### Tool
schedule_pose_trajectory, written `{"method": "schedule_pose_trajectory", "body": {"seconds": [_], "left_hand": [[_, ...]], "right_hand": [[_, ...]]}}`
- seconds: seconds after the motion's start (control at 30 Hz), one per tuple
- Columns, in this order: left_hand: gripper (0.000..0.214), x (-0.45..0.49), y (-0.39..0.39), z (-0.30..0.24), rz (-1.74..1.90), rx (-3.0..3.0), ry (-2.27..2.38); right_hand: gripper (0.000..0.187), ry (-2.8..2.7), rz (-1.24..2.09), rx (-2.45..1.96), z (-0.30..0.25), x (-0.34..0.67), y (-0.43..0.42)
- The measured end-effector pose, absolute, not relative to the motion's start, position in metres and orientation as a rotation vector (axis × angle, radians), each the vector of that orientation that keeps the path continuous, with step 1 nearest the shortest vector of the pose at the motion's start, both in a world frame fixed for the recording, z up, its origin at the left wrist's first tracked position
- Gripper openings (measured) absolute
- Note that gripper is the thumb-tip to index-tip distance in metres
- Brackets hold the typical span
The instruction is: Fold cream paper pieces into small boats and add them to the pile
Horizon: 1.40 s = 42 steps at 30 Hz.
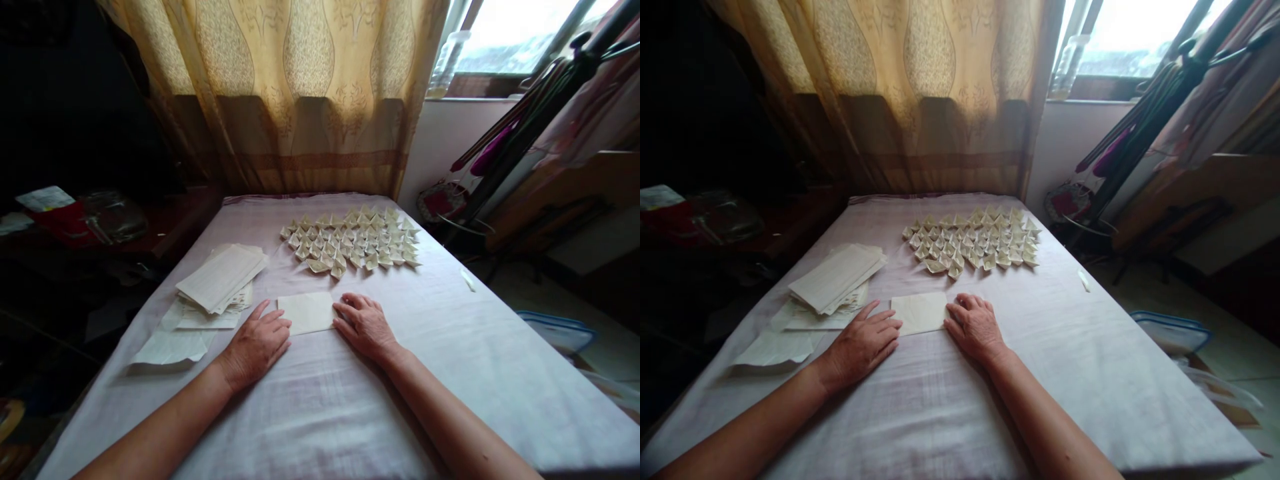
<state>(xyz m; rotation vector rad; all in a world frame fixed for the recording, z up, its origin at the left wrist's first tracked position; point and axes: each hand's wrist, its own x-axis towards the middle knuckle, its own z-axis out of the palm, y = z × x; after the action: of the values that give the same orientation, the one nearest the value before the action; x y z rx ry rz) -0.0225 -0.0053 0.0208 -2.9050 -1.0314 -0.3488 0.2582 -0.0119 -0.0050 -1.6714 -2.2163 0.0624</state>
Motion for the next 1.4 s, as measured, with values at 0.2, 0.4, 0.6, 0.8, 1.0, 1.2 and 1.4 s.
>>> {"method": "schedule_pose_trajectory", "body": {"seconds": [0.2, 0.4, 0.6, 0.8, 1.0, 1.2, 1.4], "left_hand": [[0.015, -0.006, -0.003, 0.023, -0.279, -2.81, -1.013], [0.028, -0.016, -0.006, 0.02, -0.286, -2.815, -0.915], [0.022, -0.031, -0.002, 0.016, -0.262, -2.821, -0.835], [0.022, -0.044, -0.005, 0.019, -0.212, -2.808, -0.8], [0.019, -0.049, -0.011, 0.023, -0.213, -2.806, -0.822], [0.013, -0.022, -0.012, 0.04, -0.146, -2.793, -1.028], [0.015, 0.038, -0.004, 0.038, -0.113, -2.77, -1.126]], "right_hand": [[0.042, -2.27, 0.019, -1.613, 0.004, 0.226, -0.035], [0.041, -2.452, 0.233, -1.476, 0.01, 0.203, -0.049], [0.034, -2.439, 0.252, -1.642, 0.012, 0.238, -0.048], [0.034, -2.407, 0.219, -1.692, 0.007, 0.245, -0.048], [0.03, -2.337, 0.131, -1.666, 0.001, 0.239, -0.048], [0.021, -2.368, 0.081, -1.648, 0.012, 0.236, -0.035], [0.018, -2.543, 0.04, -1.529, 0.025, 0.237, -0.018]]}}
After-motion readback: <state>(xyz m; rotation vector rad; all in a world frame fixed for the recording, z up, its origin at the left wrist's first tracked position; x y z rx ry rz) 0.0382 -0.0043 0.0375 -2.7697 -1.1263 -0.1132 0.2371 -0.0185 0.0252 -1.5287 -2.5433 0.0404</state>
